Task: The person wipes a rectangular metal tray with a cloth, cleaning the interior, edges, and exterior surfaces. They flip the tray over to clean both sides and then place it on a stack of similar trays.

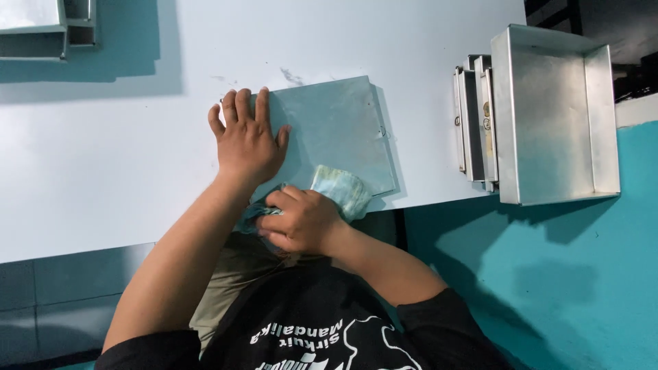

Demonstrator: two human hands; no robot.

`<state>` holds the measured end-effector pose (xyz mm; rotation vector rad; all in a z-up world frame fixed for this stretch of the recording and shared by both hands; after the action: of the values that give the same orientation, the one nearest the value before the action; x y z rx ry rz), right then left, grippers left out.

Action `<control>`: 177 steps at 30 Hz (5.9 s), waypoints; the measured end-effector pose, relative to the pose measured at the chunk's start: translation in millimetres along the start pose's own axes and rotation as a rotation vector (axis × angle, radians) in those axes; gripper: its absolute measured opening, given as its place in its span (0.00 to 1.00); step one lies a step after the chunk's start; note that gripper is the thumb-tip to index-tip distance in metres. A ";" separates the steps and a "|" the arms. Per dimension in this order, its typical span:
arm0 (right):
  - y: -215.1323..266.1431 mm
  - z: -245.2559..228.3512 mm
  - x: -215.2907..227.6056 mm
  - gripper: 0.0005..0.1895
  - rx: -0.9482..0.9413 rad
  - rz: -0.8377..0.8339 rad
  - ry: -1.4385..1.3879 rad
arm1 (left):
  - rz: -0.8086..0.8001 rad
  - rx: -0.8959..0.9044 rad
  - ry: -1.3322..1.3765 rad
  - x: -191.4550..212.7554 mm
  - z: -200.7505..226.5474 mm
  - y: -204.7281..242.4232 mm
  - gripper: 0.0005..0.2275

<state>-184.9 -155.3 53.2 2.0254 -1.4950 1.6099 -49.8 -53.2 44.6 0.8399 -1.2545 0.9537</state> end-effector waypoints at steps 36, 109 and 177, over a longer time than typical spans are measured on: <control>70.4 134.8 92.4 0.04 -0.412 0.102 0.085 | 0.349 -0.016 0.214 -33.3 -16.5 -2.0 0.25; 19.0 132.7 57.6 0.14 -0.748 0.093 0.421 | 0.271 -0.053 0.031 -20.6 -19.9 0.9 0.22; 1.5 37.4 205.4 0.13 -0.231 0.537 0.576 | 0.654 -0.015 0.968 50.0 -30.7 54.6 0.25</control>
<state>-177.1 -301.5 202.0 0.9525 -1.9373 1.8591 -85.8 2.0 90.3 -0.1316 -0.6500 1.6009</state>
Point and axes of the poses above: each hand's wrist, its own y-axis away from the middle knuckle, its own x-axis out of the back of the hand, z = x × y, the point moved 1 cm from there along -y, towards the middle knuckle, and after that the axes turned 11 degrees about -y, right-handed, at the moved point
